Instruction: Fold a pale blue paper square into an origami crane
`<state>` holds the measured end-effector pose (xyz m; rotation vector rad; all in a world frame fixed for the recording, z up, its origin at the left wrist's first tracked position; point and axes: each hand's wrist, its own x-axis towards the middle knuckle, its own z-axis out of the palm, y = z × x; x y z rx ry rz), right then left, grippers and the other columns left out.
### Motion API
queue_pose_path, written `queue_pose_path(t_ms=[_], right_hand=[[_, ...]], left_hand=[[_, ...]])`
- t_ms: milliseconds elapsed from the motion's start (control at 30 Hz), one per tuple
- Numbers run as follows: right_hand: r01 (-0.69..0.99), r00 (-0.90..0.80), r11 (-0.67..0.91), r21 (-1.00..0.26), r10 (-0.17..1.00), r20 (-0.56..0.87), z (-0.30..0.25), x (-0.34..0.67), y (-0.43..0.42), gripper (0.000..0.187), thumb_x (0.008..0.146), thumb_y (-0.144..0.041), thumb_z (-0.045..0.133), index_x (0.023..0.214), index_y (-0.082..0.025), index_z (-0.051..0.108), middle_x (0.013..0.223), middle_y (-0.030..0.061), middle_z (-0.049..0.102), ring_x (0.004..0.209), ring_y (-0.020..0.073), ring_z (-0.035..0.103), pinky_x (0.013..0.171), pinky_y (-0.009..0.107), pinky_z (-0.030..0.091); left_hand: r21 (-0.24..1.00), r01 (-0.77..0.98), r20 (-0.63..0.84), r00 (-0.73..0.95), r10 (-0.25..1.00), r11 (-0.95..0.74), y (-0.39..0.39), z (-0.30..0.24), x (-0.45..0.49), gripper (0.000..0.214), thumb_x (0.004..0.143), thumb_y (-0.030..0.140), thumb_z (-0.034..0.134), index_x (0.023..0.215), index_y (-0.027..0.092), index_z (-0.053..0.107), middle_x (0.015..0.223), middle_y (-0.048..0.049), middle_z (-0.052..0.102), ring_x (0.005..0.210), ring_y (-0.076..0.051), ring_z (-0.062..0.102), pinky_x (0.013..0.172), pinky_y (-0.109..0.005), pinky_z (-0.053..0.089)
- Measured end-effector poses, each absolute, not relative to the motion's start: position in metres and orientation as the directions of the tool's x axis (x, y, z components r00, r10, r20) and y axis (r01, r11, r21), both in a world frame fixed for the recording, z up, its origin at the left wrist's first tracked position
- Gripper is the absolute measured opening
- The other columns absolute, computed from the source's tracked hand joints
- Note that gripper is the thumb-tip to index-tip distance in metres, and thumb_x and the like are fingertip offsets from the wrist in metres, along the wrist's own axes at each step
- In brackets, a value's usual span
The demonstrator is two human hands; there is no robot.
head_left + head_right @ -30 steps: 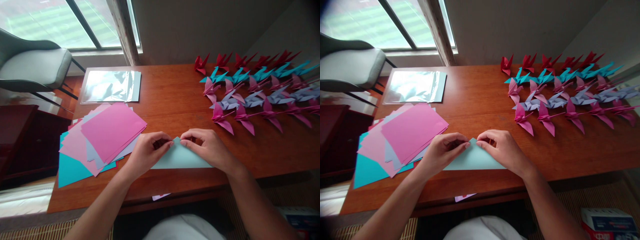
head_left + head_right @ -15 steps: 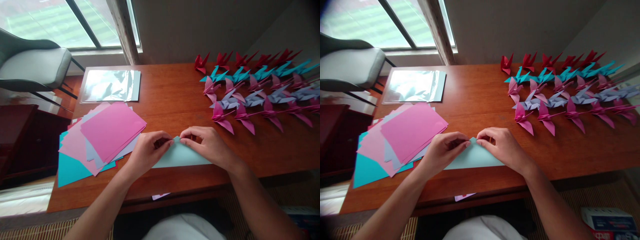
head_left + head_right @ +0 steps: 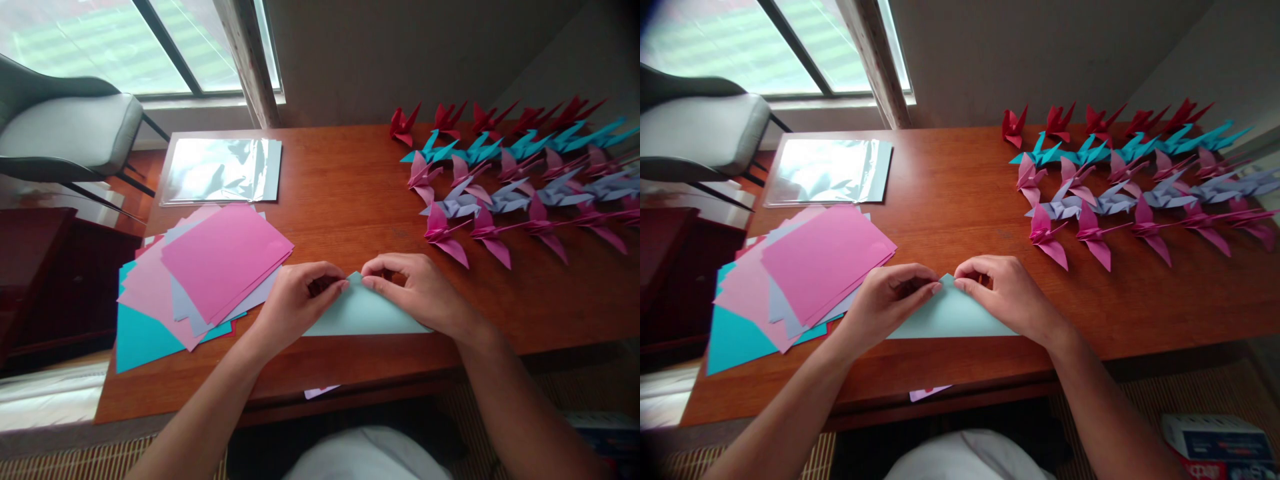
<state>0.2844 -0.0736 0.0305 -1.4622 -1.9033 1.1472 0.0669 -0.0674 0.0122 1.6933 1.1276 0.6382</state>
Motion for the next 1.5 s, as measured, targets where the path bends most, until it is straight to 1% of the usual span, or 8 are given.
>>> queue_pose_path(t_ms=[433,667,800,933,1033,1133,1333,1500], right_hand=[[0.558,-0.318,0.090,-0.825,0.941,-0.113,0.032,0.284,-0.074,0.007,0.090,-0.023,0.066,0.086,-0.022,0.072,0.085,-0.0008,0.075,0.076,0.0156,0.066,0.068,0.027,0.047],[0.585,-0.349,0.153,-0.796,0.934,-0.076,0.029,0.283,-0.073,0.008,0.092,-0.020,0.064,0.086,-0.023,0.068,0.086,-0.0012,0.073,0.076,0.0147,0.064,0.069,0.026,0.047],[0.627,-0.383,0.248,-0.738,0.923,-0.015,0.028,0.282,-0.070,0.009,0.093,-0.018,0.063,0.086,-0.023,0.065,0.088,0.0009,0.071,0.085,0.0177,0.064,0.078,0.029,0.048],[0.665,-0.412,0.318,-0.676,0.911,0.023,0.026,0.282,-0.066,0.009,0.092,-0.016,0.063,0.087,-0.023,0.065,0.088,0.0021,0.070,0.088,0.0192,0.062,0.081,0.031,0.047],[0.703,-0.434,0.343,-0.623,0.901,0.006,0.023,0.282,-0.060,0.008,0.092,-0.016,0.064,0.087,-0.022,0.066,0.087,0.0031,0.070,0.088,0.0202,0.061,0.080,0.032,0.047],[0.732,-0.464,0.367,-0.574,0.886,-0.025,0.019,0.281,-0.054,0.007,0.093,-0.017,0.064,0.088,-0.021,0.067,0.090,0.0041,0.070,0.090,0.0212,0.061,0.082,0.033,0.046],[0.761,-0.527,0.434,-0.483,0.847,-0.070,0.012,0.279,-0.046,0.009,0.095,-0.021,0.060,0.089,-0.019,0.067,0.091,0.0057,0.070,0.091,0.0224,0.059,0.084,0.035,0.044],[0.791,-0.530,0.451,-0.413,0.842,-0.098,0.011,0.277,-0.044,0.009,0.094,-0.023,0.061,0.086,-0.019,0.065,0.088,0.0057,0.069,0.089,0.0226,0.058,0.078,0.034,0.042]], left_hand=[[0.914,0.392,-0.087,0.437,0.895,-0.102,-0.068,0.013,0.067,0.017,0.092,0.027,0.063,0.086,0.015,0.072,0.071,0.0000,0.068,0.059,-0.009,0.051,0.054,-0.020,0.038],[0.863,0.468,-0.031,0.426,0.904,-0.191,-0.068,0.013,0.069,0.013,0.092,0.022,0.062,0.085,0.016,0.070,0.070,0.0011,0.068,0.057,-0.008,0.052,0.056,-0.020,0.038],[0.780,0.552,0.044,0.421,0.906,-0.294,-0.068,0.012,0.072,0.009,0.092,0.018,0.060,0.088,0.018,0.069,0.078,-0.0002,0.070,0.063,-0.010,0.057,0.060,-0.021,0.041],[0.643,0.668,0.036,0.463,0.886,-0.375,-0.066,0.015,0.075,0.013,0.093,0.017,0.057,0.091,0.019,0.069,0.088,-0.0032,0.070,0.074,-0.014,0.061,0.065,-0.025,0.042],[0.489,0.767,0.006,0.473,0.881,-0.415,-0.063,0.020,0.080,0.015,0.094,0.019,0.055,0.093,0.020,0.070,0.093,-0.0046,0.069,0.081,-0.018,0.062,0.067,-0.028,0.042],[0.380,0.821,-0.030,0.472,0.881,-0.427,-0.059,0.022,0.084,0.017,0.096,0.021,0.052,0.092,0.021,0.069,0.094,-0.0052,0.067,0.083,-0.020,0.062,0.067,-0.031,0.042],[0.218,0.861,-0.100,0.489,0.867,-0.460,-0.055,0.024,0.089,0.019,0.097,0.022,0.051,0.089,0.020,0.067,0.091,-0.0066,0.065,0.083,-0.023,0.062,0.065,-0.033,0.041],[0.157,0.890,-0.143,0.450,0.881,-0.429,-0.057,0.030,0.094,0.017,0.097,0.023,0.051,0.092,0.020,0.067,0.089,-0.0071,0.066,0.084,-0.023,0.063,0.060,-0.031,0.039]])
